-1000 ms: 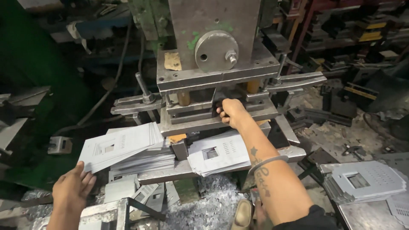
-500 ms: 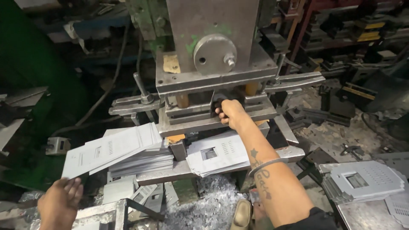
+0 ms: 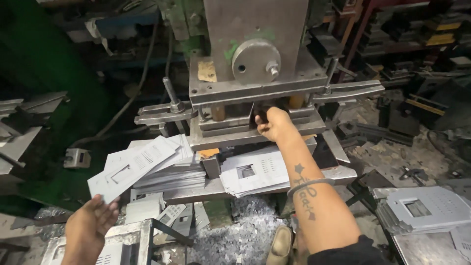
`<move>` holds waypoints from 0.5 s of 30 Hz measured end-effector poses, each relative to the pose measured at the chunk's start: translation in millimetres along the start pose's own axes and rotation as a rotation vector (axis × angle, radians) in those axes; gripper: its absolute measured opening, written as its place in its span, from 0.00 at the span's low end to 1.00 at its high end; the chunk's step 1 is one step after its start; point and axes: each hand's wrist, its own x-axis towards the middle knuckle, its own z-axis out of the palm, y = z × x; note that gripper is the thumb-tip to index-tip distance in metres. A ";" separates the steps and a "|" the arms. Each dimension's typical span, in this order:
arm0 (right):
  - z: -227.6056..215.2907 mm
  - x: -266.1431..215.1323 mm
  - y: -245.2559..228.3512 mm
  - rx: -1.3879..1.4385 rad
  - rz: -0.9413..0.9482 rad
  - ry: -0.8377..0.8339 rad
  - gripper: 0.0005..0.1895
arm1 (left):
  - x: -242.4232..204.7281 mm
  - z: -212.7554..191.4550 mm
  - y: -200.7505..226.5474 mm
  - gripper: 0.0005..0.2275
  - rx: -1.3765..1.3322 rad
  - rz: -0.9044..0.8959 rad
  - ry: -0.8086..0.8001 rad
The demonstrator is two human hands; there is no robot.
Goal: Operating a manual stamping press to process and shape metal components.
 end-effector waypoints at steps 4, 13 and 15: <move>-28.1 -22.6 27.8 0.117 -0.167 -0.103 0.05 | -5.8 -15.2 -2.2 0.14 0.001 -0.044 -0.040; -105.5 -136.2 143.9 0.146 -0.290 -0.003 0.08 | 8.7 -62.7 -14.1 0.16 -0.280 0.219 0.033; -123.6 -124.8 169.2 0.150 -0.235 0.032 0.08 | -28.9 -34.4 -2.7 0.17 -0.284 0.265 -0.057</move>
